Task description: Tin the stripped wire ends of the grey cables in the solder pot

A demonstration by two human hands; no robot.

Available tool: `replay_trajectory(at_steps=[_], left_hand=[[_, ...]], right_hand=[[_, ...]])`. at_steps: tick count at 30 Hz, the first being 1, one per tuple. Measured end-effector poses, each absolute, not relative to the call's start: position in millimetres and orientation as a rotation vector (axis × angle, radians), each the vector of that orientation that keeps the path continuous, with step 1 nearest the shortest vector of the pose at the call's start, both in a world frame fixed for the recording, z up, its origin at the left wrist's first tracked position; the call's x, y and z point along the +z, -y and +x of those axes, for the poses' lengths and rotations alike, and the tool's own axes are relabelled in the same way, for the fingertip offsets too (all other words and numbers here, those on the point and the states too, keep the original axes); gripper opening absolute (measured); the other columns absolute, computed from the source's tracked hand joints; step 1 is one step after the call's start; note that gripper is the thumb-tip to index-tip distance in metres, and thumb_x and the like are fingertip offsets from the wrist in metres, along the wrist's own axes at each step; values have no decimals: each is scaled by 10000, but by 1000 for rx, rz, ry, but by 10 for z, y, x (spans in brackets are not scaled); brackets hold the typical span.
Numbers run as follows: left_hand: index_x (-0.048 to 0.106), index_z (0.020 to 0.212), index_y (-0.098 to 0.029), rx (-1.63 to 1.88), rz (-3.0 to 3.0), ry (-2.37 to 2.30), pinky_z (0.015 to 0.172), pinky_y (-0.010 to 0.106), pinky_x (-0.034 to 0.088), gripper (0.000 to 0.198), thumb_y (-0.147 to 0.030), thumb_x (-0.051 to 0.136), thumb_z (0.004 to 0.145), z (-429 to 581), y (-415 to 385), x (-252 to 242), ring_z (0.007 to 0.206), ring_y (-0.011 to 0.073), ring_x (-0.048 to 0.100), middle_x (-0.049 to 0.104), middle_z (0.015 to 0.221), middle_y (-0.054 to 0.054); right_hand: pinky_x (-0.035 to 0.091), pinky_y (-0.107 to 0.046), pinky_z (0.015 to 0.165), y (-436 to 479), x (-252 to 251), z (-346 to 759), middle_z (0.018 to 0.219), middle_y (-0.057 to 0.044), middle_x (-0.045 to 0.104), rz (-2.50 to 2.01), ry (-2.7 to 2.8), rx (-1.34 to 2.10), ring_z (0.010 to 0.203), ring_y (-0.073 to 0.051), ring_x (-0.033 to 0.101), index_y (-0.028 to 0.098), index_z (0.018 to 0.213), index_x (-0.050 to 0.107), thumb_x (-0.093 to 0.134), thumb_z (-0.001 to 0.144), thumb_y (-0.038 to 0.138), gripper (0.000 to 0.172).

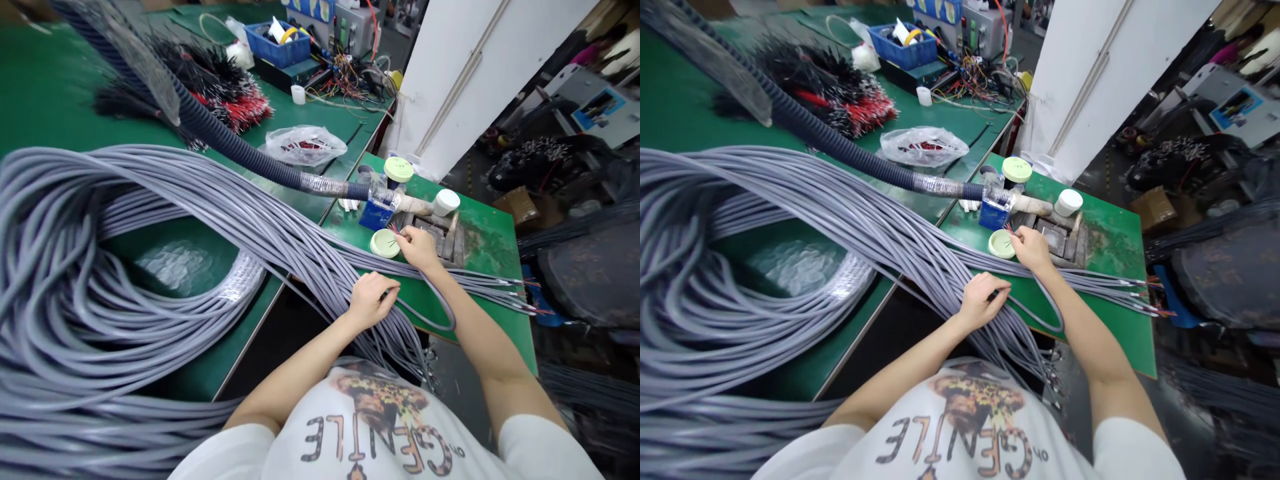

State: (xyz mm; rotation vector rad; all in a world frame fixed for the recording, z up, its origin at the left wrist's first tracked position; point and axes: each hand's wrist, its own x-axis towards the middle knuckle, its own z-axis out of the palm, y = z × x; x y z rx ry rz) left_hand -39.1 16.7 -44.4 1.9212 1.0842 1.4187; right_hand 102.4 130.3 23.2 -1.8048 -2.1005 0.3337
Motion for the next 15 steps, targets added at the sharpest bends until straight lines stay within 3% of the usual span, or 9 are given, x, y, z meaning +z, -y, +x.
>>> replay_trajectory(at_steps=[8, 15], left_hand=[[676, 928, -216, 1436, 1946, -1066, 698, 308, 397, 154, -229, 538, 863, -399, -174, -463, 744, 164, 623, 722, 813, 53], [675, 923, -215, 1429, 1965, -1091, 691, 312, 387, 159, -238, 527, 870, -393, -173, -475, 730, 164, 616, 721, 800, 55]], right_hand=[[300, -268, 591, -1443, 138, 927, 799, -77, 707, -1973, 2339, 112, 730, -204, 612, 187, 824, 658, 486, 835, 316, 216], [303, -264, 590, -1430, 220, 936, 760, -66, 701, -1971, 2338, 114, 698, -189, 596, 184, 808, 665, 479, 828, 309, 225]])
